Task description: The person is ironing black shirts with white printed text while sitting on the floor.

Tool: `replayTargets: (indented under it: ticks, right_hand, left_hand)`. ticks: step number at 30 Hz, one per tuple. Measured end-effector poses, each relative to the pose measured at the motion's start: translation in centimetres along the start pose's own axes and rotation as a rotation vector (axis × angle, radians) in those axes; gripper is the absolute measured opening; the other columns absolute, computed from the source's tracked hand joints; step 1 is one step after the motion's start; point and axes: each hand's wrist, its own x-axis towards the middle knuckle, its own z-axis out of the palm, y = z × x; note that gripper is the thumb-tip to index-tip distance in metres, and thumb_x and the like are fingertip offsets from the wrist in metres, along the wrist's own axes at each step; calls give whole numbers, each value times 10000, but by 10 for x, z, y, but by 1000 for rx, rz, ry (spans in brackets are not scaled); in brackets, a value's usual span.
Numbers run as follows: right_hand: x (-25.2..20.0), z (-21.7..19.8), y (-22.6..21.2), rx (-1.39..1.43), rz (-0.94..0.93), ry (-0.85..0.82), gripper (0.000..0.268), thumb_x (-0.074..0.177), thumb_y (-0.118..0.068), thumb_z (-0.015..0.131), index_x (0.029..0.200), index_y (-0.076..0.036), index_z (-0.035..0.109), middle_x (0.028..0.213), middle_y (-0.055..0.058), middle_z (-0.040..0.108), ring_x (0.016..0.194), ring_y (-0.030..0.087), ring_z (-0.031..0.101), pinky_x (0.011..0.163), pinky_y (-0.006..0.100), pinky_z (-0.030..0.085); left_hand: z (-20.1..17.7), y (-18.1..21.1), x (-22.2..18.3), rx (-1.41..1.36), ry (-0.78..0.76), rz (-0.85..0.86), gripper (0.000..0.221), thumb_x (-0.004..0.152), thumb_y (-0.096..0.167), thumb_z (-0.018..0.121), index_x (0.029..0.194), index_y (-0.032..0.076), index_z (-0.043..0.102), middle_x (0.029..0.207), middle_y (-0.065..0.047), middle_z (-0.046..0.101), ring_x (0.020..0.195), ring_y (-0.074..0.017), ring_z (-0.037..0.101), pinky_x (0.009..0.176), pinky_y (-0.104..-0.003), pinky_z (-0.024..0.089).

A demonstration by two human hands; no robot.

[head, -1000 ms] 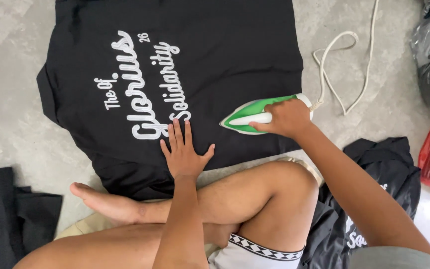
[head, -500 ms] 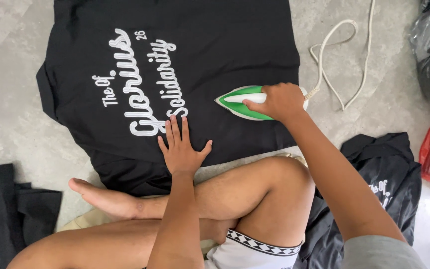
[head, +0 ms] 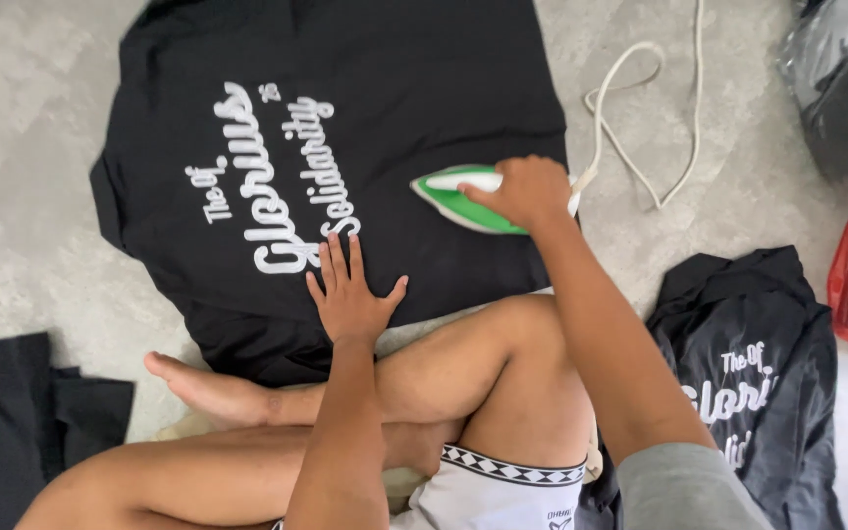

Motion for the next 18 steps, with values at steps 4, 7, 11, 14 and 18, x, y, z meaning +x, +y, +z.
replayTargets:
  ticks: [4, 7, 11, 14, 18]
  right_hand:
    - [-37, -7, 12, 104, 2, 35, 642, 665, -762, 525, 818, -170, 719, 736, 130, 674, 772, 352, 658, 693, 407, 501]
    - [-48, 5, 44, 319, 108, 129, 583, 669, -732, 572, 742, -164, 684, 674, 129, 642, 754, 380, 636, 658, 436, 497]
    - [-51, 44, 84, 576, 166, 431, 502, 727, -611, 660, 569, -145, 563, 496, 86, 525, 542, 301, 568, 536, 354, 436]
    - [-50, 66, 106, 779, 170, 535, 508, 758, -526, 690, 501, -133, 497, 411, 67, 456, 422, 227, 479, 461, 305, 373]
    - [-53, 102, 140, 992, 188, 711, 536, 836, -463, 642, 460, -145, 431, 359, 21, 407, 365, 135, 377, 431, 261, 342]
  left_hand:
    - [-7, 4, -1, 34, -59, -7, 938, 730, 727, 409, 1457, 202, 136, 1533, -68, 62, 1411, -234, 68, 1104, -524, 118]
    - [2, 13, 8, 129, -101, -42, 949, 716, 754, 383, 1456, 215, 135, 1531, -62, 70, 1411, -218, 63, 1106, -535, 96]
    - [-7, 45, 17, 89, -43, -74, 698, 853, 584, 374, 1392, 148, 295, 1471, -102, 218, 1370, -251, 191, 1088, -522, 103]
    - [-7, 77, 29, 1, 30, 53, 462, 900, 482, 409, 1222, 157, 469, 1276, -85, 413, 1230, -252, 390, 1021, -493, 235]
    - [-14, 133, 40, -68, 86, 232, 291, 890, 448, 443, 835, 218, 613, 767, 47, 605, 805, -136, 629, 878, -401, 368]
